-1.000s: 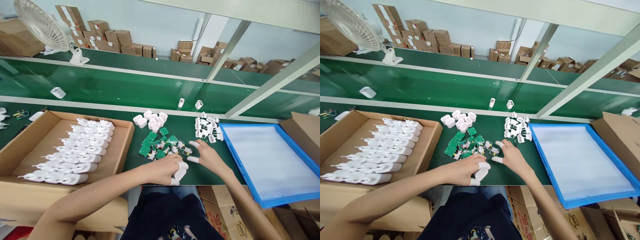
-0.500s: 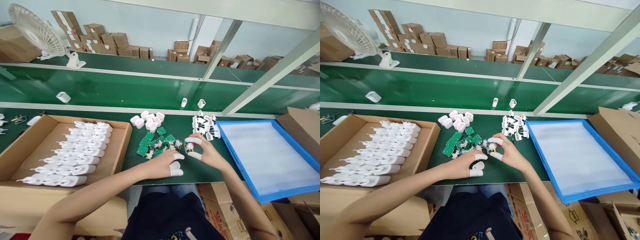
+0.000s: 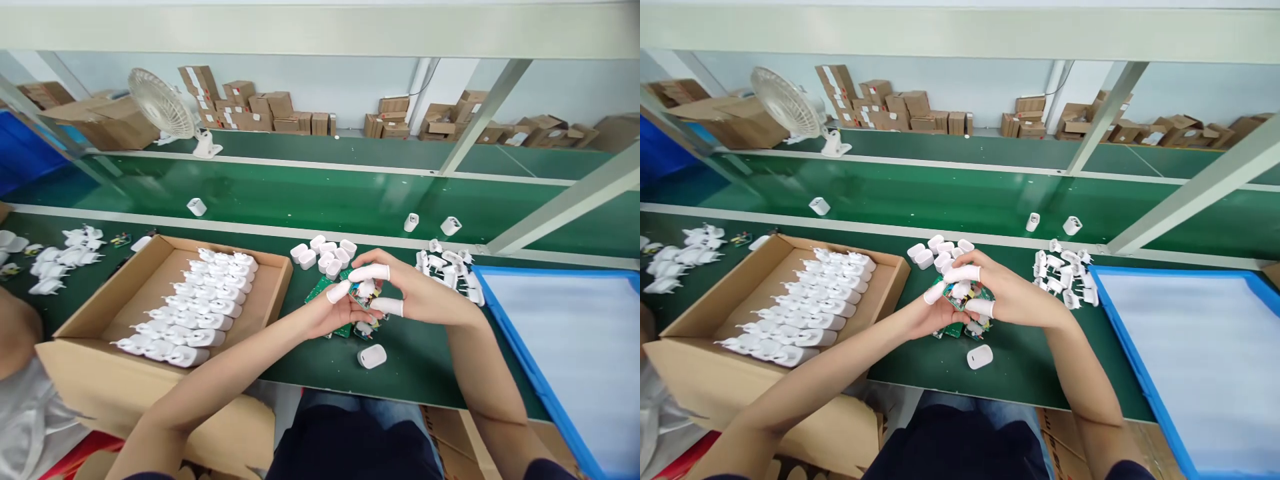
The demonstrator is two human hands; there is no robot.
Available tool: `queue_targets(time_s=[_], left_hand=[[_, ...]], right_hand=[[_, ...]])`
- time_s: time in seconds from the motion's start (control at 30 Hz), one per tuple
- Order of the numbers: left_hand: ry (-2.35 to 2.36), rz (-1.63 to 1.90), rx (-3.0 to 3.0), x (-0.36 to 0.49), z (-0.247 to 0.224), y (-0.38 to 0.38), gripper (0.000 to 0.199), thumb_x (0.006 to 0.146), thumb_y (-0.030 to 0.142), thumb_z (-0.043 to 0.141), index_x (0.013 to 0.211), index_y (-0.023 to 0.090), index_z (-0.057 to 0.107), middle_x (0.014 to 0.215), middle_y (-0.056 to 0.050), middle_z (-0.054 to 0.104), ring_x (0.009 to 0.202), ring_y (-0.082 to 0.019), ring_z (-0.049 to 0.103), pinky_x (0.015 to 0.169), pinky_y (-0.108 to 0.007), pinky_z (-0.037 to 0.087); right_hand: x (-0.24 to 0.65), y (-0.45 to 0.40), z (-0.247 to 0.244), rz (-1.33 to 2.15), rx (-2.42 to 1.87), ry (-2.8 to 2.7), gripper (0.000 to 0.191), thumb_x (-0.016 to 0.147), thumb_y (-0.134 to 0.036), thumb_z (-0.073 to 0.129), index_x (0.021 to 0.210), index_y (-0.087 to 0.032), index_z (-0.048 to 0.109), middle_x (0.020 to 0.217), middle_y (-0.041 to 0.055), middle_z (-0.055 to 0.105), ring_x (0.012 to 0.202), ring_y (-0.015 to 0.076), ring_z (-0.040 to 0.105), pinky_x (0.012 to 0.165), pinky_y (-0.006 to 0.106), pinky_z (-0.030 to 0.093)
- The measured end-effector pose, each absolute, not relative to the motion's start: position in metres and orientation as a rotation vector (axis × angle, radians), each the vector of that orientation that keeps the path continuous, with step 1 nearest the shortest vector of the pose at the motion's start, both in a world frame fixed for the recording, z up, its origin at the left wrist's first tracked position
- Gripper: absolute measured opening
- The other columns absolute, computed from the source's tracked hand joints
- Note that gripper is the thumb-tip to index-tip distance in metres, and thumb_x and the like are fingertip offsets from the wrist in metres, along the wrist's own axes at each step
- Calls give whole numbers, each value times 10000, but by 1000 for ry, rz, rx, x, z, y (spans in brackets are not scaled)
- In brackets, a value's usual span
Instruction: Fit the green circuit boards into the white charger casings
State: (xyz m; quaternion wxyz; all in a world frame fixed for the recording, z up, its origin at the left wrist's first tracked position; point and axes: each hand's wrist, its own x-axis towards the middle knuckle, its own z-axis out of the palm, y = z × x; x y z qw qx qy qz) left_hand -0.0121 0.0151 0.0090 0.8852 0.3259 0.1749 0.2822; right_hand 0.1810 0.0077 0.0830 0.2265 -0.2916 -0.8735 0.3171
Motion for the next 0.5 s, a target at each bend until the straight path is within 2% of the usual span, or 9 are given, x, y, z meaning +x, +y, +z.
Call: queue_targets(time_s=[0.13, 0.23, 0.37, 0.5], left_hand=[[393, 652, 626, -17, 9, 22, 448, 763, 433, 715, 1079, 121, 664, 960, -117, 726, 839, -224, 698, 820, -333, 503], [408, 684, 608, -18, 11, 23, 400, 748, 340, 732, 1083, 131, 671, 1047, -122, 717, 924, -226, 688, 886, -345, 495], [420, 725, 663, -17, 14, 24, 333, 714, 263, 743, 1012, 122, 695, 1035, -113, 710, 1004, -235, 659, 939, -361, 480], [466, 736, 709, -15, 13, 25, 329, 694, 289, 760, 973, 127, 693, 1006, -107, 701, 978, -242, 657, 955, -395, 464]], right_hand=[[182, 17, 75, 790, -906, -2326, 607, 836, -135, 577, 1375, -329, 375, 1415, 71, 389, 1229, 241, 487, 970, 410, 501], [187, 15, 73, 795, -977, -2313, 640, 829, -182, 601, 1397, -330, 345, 1382, 73, 438, 1143, 233, 553, 919, 385, 530], [181, 8, 72, 695, -1116, -2279, 532, 836, -209, 602, 1326, -306, 419, 1242, 72, 520, 1088, 238, 578, 900, 390, 529], [170, 2, 69, 658, -1172, -2235, 373, 835, -152, 552, 1184, -279, 521, 1204, 72, 530, 1058, 235, 595, 845, 370, 541]])
